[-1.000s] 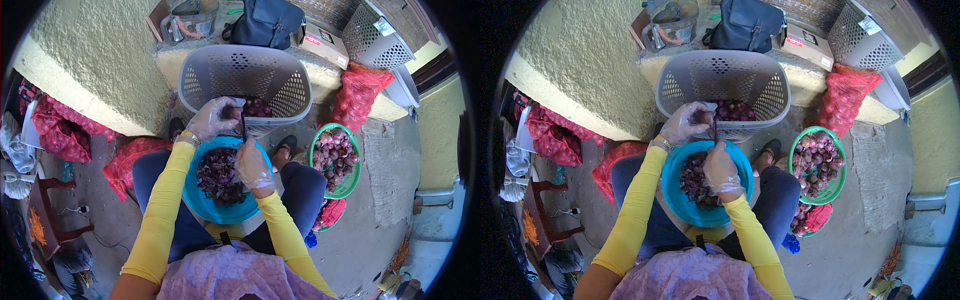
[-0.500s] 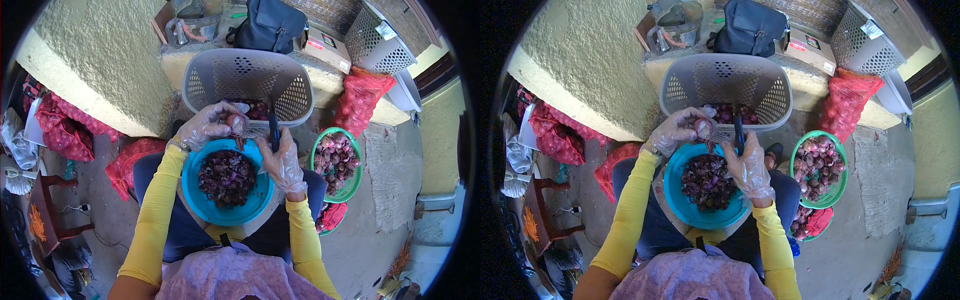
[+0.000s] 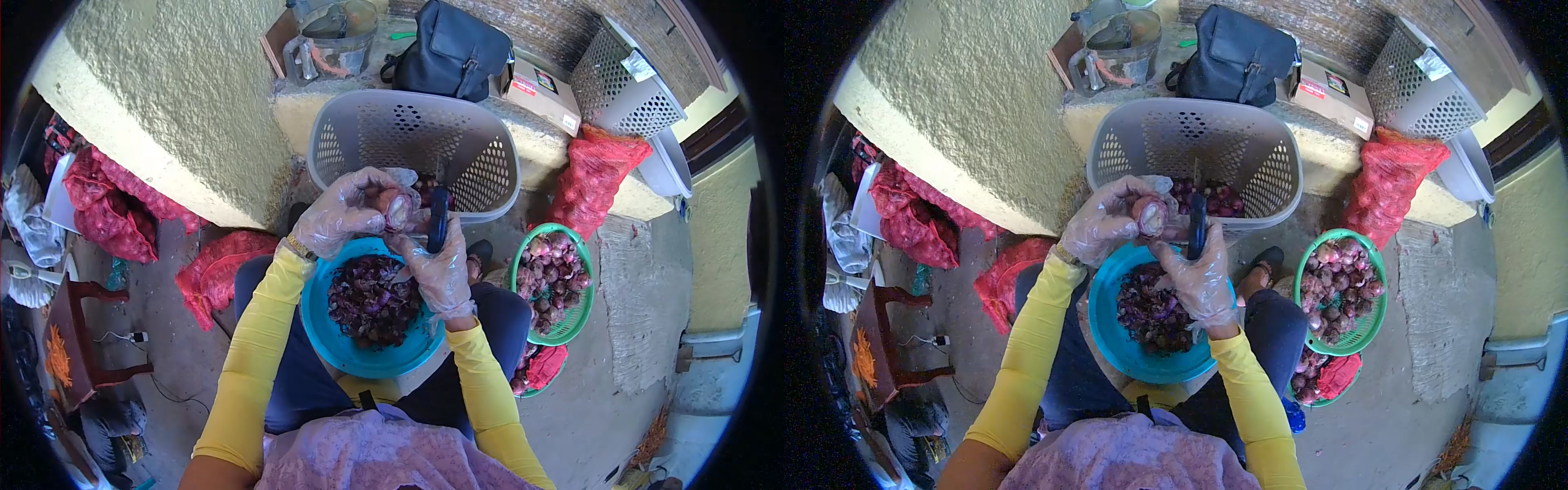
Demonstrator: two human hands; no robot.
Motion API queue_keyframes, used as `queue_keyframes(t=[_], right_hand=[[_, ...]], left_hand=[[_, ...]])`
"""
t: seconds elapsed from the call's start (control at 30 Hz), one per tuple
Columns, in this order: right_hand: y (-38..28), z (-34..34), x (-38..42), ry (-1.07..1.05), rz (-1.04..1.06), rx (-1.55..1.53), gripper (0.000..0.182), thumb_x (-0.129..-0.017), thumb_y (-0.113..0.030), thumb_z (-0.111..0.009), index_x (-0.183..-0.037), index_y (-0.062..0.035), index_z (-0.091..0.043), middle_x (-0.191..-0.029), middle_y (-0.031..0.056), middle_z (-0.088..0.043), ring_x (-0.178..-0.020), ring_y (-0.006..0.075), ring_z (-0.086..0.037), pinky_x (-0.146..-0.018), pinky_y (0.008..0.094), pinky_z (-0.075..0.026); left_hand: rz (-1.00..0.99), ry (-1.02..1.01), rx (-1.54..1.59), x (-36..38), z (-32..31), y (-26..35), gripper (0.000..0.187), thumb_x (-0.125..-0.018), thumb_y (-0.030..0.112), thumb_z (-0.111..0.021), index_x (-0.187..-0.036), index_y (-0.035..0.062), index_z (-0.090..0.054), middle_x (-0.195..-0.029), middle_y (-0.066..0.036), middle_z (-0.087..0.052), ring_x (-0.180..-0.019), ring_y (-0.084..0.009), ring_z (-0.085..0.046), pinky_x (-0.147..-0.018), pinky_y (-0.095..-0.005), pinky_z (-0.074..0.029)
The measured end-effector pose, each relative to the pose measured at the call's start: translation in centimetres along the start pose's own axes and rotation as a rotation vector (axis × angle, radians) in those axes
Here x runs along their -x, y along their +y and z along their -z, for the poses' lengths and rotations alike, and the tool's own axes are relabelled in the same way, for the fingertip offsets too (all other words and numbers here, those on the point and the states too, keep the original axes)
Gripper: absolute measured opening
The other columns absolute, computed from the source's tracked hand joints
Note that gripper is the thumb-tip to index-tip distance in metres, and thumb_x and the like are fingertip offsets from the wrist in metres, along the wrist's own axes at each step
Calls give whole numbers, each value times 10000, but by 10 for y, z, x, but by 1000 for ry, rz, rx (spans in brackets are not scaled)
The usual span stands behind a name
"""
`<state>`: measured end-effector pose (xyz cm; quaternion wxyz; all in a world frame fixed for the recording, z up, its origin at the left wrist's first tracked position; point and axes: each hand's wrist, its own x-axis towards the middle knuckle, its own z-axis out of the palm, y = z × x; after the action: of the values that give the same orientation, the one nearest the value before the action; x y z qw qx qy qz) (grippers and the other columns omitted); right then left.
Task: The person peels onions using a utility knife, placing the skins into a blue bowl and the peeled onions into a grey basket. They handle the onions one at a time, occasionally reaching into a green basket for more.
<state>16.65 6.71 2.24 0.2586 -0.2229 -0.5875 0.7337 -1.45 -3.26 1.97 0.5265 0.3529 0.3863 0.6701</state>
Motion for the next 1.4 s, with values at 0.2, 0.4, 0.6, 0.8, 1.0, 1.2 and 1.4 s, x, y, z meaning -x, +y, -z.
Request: queue_keyframes(t=[0.2,0.4,0.6,0.8,1.0,1.2,1.4], right_hand=[[18,10,10,-55,27,109,497,-889,-92,-812,-1250,-16,-479,-1060,83,-657,-769,113,-652,-521,235,-555],[-32,10,-4,27,20,107,550,-893,-137,-822,-1284,-20,-453,-1121,120,-677,-786,139,-674,-520,245,-564],[-43,18,-40,-131,-65,387,630,-872,-284,-863,-1328,4,-536,-1131,111,-691,-830,147,-691,-510,246,-516],[-27,25,-51,-185,-14,244,557,-888,-260,-851,-1298,-32,-549,-921,48,-686,-612,70,-595,-423,214,-426],[-30,33,-52,-247,-226,108,565,-922,-250,-811,-1367,-44,-530,-1039,68,-684,-738,111,-686,-407,211,-411],[-31,39,-50,-259,-245,113,606,-902,-192,-817,-1415,-64,-520,-1067,72,-696,-688,105,-668,-412,213,-390],[-41,48,-47,-309,-298,56,632,-865,-151,-836,-1427,-110,-551,-961,9,-713,-513,51,-487,-424,207,-333]], left_hand=[[-174,111,69,-2,2,0,758,-802,216,-828,-1454,12,-502,-1392,-169,-600,-1292,-280,-595,-1101,-434,-496],[-165,98,-26,-4,3,-1,733,-815,164,-819,-1461,0,-517,-1412,-170,-597,-1274,-273,-612,-1126,-417,-481],[-89,63,49,-10,-3,1,638,-826,66,-793,-1418,-13,-571,-1361,-122,-642,-1241,-233,-627,-1122,-392,-484],[-60,59,-137,-13,-1,7,575,-883,27,-752,-1427,-34,-576,-1325,-119,-672,-1189,-180,-644,-1098,-367,-499],[-140,65,-414,-13,11,9,433,-937,84,-709,-1344,-51,-655,-1251,-149,-720,-1157,-189,-668,-1072,-359,-503],[-144,134,-327,-7,8,15,348,-961,79,-659,-1270,-77,-694,-1205,-149,-740,-1116,-194,-681,-1040,-347,-511],[-137,203,-323,-6,17,12,257,-920,65,-687,-1144,-45,-748,-1207,-127,-737,-1015,-176,-682,-956,-347,-535]])
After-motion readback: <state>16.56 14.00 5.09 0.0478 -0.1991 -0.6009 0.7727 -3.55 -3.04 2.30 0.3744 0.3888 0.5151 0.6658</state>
